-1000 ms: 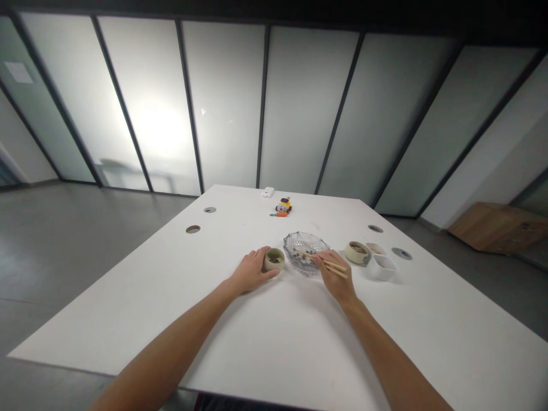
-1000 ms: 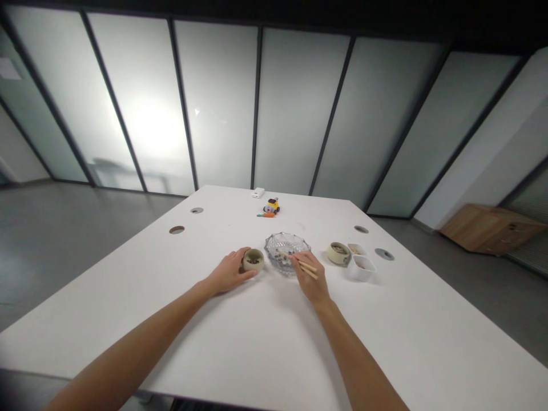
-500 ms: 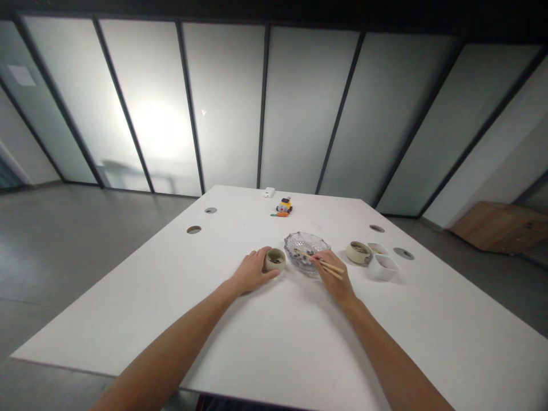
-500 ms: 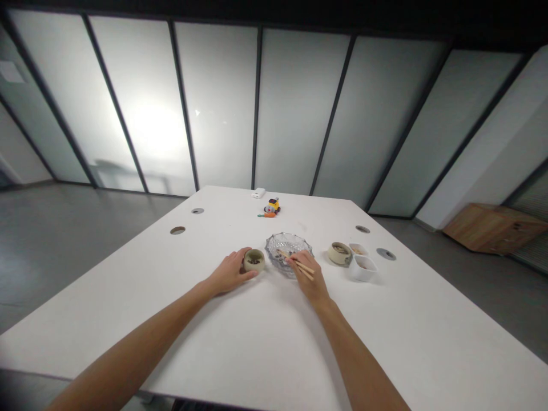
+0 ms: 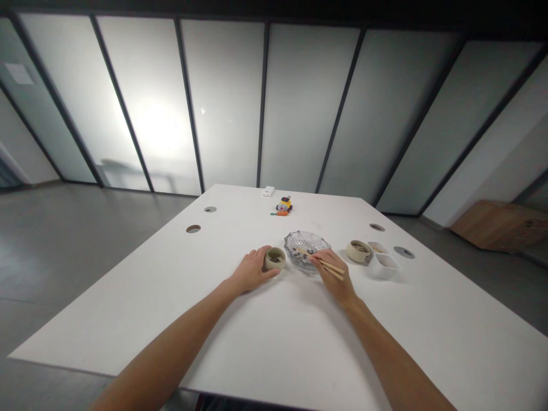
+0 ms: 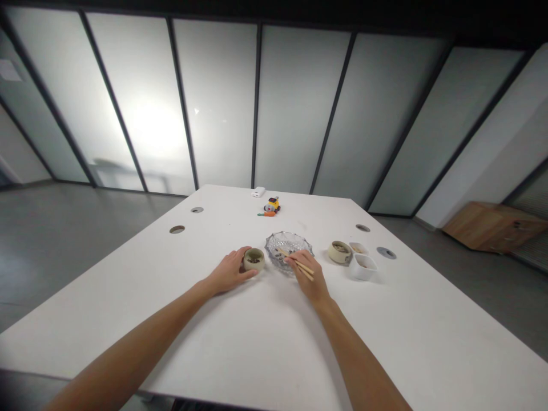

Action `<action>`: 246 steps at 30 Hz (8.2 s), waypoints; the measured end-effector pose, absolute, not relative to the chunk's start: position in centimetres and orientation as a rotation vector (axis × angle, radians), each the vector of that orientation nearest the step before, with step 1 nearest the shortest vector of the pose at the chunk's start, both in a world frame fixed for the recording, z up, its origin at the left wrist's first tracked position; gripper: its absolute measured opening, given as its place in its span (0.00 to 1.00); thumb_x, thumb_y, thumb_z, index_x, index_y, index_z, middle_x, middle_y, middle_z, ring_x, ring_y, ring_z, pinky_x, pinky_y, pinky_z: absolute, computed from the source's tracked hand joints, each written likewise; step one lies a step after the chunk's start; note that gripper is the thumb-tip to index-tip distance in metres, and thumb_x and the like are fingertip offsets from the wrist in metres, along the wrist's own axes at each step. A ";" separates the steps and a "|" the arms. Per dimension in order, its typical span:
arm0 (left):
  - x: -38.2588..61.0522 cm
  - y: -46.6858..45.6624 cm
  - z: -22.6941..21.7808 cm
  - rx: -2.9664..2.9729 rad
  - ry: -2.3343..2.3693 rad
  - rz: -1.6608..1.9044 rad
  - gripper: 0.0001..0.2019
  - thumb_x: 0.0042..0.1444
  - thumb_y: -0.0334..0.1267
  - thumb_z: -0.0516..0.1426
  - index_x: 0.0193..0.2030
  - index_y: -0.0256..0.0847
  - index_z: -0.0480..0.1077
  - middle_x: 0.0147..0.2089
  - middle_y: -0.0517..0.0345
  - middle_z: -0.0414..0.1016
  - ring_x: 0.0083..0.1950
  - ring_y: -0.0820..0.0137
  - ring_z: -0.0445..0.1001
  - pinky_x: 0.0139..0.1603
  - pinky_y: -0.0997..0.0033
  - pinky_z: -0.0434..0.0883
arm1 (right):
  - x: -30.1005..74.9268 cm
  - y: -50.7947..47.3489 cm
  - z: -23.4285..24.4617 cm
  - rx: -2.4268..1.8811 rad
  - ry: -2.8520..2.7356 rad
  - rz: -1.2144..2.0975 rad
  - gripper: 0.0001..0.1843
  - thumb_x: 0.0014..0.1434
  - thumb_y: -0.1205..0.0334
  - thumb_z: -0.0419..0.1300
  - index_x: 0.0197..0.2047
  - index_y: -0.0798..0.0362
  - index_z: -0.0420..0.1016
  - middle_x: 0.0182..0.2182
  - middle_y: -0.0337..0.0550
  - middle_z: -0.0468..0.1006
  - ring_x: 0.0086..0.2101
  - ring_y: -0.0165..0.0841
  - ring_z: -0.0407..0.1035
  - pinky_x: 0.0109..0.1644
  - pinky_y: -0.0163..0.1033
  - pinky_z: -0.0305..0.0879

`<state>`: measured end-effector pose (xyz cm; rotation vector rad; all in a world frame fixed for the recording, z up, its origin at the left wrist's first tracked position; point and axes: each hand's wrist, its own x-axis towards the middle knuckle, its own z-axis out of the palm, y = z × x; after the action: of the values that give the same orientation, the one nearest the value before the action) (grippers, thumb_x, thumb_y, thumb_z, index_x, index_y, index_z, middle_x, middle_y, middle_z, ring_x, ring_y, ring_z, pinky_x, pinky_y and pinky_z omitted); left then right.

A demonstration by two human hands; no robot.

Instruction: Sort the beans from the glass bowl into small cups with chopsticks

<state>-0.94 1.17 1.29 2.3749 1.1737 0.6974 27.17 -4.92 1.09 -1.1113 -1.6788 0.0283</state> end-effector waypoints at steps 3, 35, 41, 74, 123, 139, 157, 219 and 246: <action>-1.0 1.2 1.2 2.369 1.181 0.694 0.32 0.62 0.51 0.67 0.70 0.49 0.66 0.65 0.46 0.78 0.63 0.46 0.77 0.64 0.45 0.73 | 27.2 -4.9 1.0 -1.102 -1.673 0.019 0.21 0.74 0.42 0.61 0.37 0.47 0.82 0.34 0.46 0.83 0.36 0.41 0.77 0.41 0.46 0.76; -0.9 1.3 1.1 2.369 1.201 0.677 0.32 0.63 0.52 0.66 0.70 0.47 0.67 0.64 0.45 0.79 0.63 0.46 0.77 0.64 0.44 0.73 | 28.4 -6.2 2.4 -1.205 -1.654 0.011 0.24 0.73 0.37 0.61 0.37 0.48 0.82 0.34 0.46 0.85 0.34 0.40 0.79 0.39 0.44 0.77; -0.8 1.7 0.7 2.368 1.198 0.686 0.32 0.63 0.51 0.66 0.70 0.47 0.67 0.64 0.46 0.79 0.63 0.46 0.77 0.65 0.44 0.73 | 28.2 -5.9 2.3 -1.158 -1.713 0.005 0.24 0.74 0.39 0.59 0.36 0.48 0.83 0.35 0.47 0.85 0.35 0.40 0.79 0.39 0.44 0.77; -0.9 1.5 1.0 2.373 1.207 0.656 0.33 0.63 0.51 0.65 0.71 0.45 0.65 0.65 0.43 0.78 0.64 0.45 0.77 0.65 0.44 0.73 | 30.8 -5.1 1.9 -1.224 -1.583 -0.055 0.28 0.71 0.31 0.59 0.36 0.48 0.80 0.33 0.46 0.83 0.35 0.40 0.76 0.43 0.48 0.75; -0.8 1.3 1.2 2.390 1.197 0.664 0.30 0.65 0.55 0.64 0.69 0.47 0.67 0.62 0.45 0.79 0.61 0.46 0.77 0.61 0.46 0.74 | 27.3 -5.2 1.1 -1.159 -1.660 0.040 0.23 0.73 0.39 0.60 0.37 0.48 0.81 0.35 0.46 0.83 0.37 0.42 0.78 0.44 0.47 0.77; -0.9 1.3 1.1 2.369 1.195 0.679 0.31 0.63 0.50 0.66 0.70 0.48 0.67 0.65 0.46 0.78 0.63 0.46 0.77 0.63 0.46 0.73 | 27.0 -5.4 1.5 -1.084 -1.709 0.051 0.20 0.74 0.44 0.61 0.36 0.47 0.83 0.35 0.44 0.82 0.35 0.39 0.77 0.44 0.44 0.76; -0.8 1.1 1.3 2.378 1.207 0.680 0.31 0.63 0.52 0.65 0.70 0.47 0.67 0.63 0.45 0.79 0.62 0.47 0.77 0.63 0.46 0.73 | 27.0 -7.2 4.2 -1.148 -1.468 -0.025 0.22 0.71 0.39 0.63 0.39 0.47 0.84 0.33 0.45 0.84 0.35 0.40 0.78 0.39 0.46 0.75; -1.0 1.0 1.6 2.363 1.196 0.667 0.31 0.63 0.50 0.65 0.71 0.48 0.66 0.65 0.45 0.78 0.64 0.46 0.77 0.65 0.44 0.73 | 29.7 -6.7 3.8 -1.211 -1.587 -0.082 0.25 0.71 0.35 0.61 0.35 0.46 0.82 0.32 0.44 0.83 0.34 0.40 0.76 0.41 0.48 0.75; -0.9 1.1 1.6 2.372 1.181 0.674 0.31 0.63 0.50 0.65 0.71 0.47 0.66 0.66 0.45 0.78 0.65 0.45 0.77 0.66 0.45 0.73 | 31.4 -5.8 2.7 -1.231 -1.604 -0.115 0.27 0.72 0.35 0.60 0.34 0.47 0.82 0.31 0.44 0.82 0.34 0.40 0.75 0.41 0.47 0.72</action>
<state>-0.92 1.09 1.57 2.3716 1.1810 0.6739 31.37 -5.83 2.65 -1.2308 -1.6039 -0.1154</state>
